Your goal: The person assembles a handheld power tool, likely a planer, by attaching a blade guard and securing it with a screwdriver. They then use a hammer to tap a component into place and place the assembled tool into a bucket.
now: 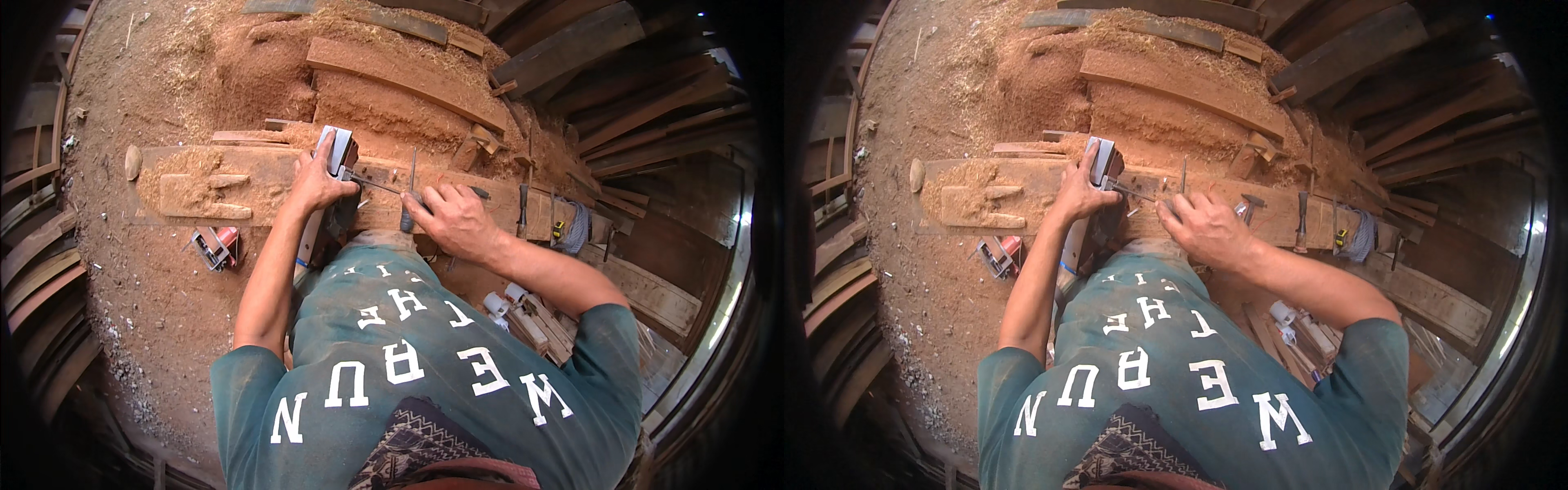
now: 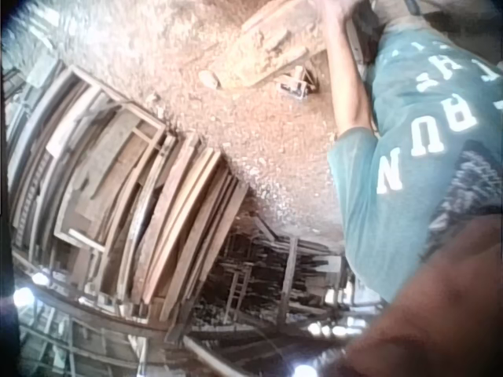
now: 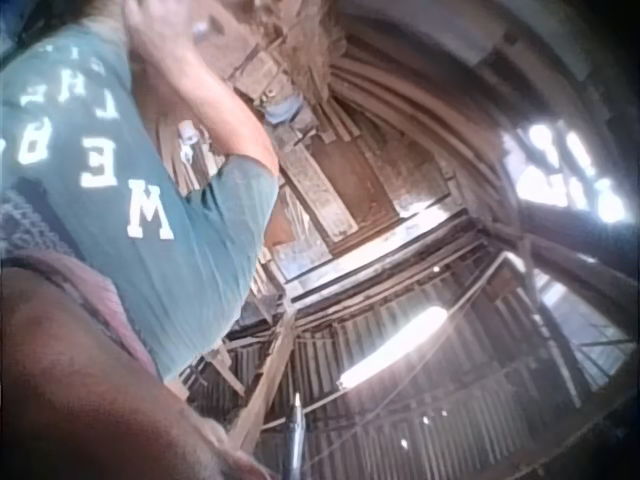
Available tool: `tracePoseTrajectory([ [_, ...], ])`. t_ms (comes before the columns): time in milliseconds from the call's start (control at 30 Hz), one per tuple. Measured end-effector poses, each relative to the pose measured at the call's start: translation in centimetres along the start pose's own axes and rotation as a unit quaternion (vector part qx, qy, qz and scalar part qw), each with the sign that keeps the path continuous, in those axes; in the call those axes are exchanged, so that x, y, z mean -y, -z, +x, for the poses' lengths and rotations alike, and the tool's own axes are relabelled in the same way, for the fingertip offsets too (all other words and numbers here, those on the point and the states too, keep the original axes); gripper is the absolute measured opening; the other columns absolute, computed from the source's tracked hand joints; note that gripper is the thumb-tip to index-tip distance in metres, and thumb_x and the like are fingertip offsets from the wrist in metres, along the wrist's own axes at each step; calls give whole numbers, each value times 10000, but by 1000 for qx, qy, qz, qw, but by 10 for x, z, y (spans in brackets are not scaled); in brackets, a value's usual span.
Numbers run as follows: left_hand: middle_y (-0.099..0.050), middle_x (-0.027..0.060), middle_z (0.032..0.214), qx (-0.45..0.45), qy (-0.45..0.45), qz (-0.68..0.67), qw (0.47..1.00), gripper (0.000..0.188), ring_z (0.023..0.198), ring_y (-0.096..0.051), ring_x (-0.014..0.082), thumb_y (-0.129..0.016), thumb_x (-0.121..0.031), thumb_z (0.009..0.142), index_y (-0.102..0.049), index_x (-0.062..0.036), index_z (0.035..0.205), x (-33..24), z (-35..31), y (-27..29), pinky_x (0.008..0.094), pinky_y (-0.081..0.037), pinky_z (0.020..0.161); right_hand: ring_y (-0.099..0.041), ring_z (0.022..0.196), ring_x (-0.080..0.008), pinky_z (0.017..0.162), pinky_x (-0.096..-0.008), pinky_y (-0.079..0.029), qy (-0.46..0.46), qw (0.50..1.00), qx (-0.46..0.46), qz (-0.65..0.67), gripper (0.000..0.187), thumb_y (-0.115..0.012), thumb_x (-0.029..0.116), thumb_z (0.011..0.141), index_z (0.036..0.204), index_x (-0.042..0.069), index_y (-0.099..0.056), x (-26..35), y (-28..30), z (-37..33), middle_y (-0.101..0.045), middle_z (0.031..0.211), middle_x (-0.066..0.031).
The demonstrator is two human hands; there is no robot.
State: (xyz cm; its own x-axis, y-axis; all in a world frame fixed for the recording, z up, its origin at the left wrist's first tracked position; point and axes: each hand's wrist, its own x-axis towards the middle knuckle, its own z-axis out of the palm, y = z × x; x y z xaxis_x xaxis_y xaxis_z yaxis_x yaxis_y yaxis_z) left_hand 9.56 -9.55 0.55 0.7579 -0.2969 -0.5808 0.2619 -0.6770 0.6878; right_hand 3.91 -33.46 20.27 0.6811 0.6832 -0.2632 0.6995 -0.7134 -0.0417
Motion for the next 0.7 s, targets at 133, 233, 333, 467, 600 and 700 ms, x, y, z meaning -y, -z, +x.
tracePoseTrajectory([
  [133,-445,369,1390,-28,-21,-4,999,1250,1293,-471,533,-888,-391,592,-260,-274,1667,7,2,-10,540,-423,1135,-694,803,-284,750,-432,-551,-99,983,121,99,418,-666,145,891,1286,8,-665,-3,-3,6,-667,966,-113],
  [233,-422,365,1422,-34,-20,-7,999,1235,1299,-462,545,-887,-400,583,-282,-319,1657,11,5,-14,544,-431,1133,-690,883,-276,814,-433,-547,-333,809,167,454,436,-666,239,972,1345,20,-615,-15,-7,23,-692,964,-189],
  [333,-413,368,1430,-26,-14,-17,999,1228,1313,-452,549,-885,-399,587,-285,-330,1655,10,3,-11,549,-427,1136,-689,874,-314,827,-450,-540,-373,759,171,506,356,-680,243,974,1237,9,-626,-13,-14,17,-705,997,-213],
  [467,-386,381,1467,-9,-1,-29,1000,1226,1348,-426,554,-885,-397,585,-288,-326,1653,5,0,-6,553,-413,1147,-695,843,-355,785,-478,-552,-235,926,48,292,235,-679,173,949,1094,-5,-628,-6,-14,6,-692,925,-192],
  [600,-362,382,1502,-20,-11,-26,999,1227,1377,-397,555,-884,-391,581,-291,-316,1652,4,-1,-6,550,-392,1165,-703,783,-310,659,-432,-552,-112,983,47,136,174,-674,143,938,1046,13,-631,0,-18,2,-681,856,-169],
  [700,-344,382,1524,-25,-19,-30,999,1228,1395,-378,555,-881,-386,579,-291,-308,1653,6,-3,-8,546,-380,1177,-693,747,-235,605,-370,-540,-244,910,105,318,191,-686,165,947,1062,19,-643,-9,-23,10,-677,839,-153],
])
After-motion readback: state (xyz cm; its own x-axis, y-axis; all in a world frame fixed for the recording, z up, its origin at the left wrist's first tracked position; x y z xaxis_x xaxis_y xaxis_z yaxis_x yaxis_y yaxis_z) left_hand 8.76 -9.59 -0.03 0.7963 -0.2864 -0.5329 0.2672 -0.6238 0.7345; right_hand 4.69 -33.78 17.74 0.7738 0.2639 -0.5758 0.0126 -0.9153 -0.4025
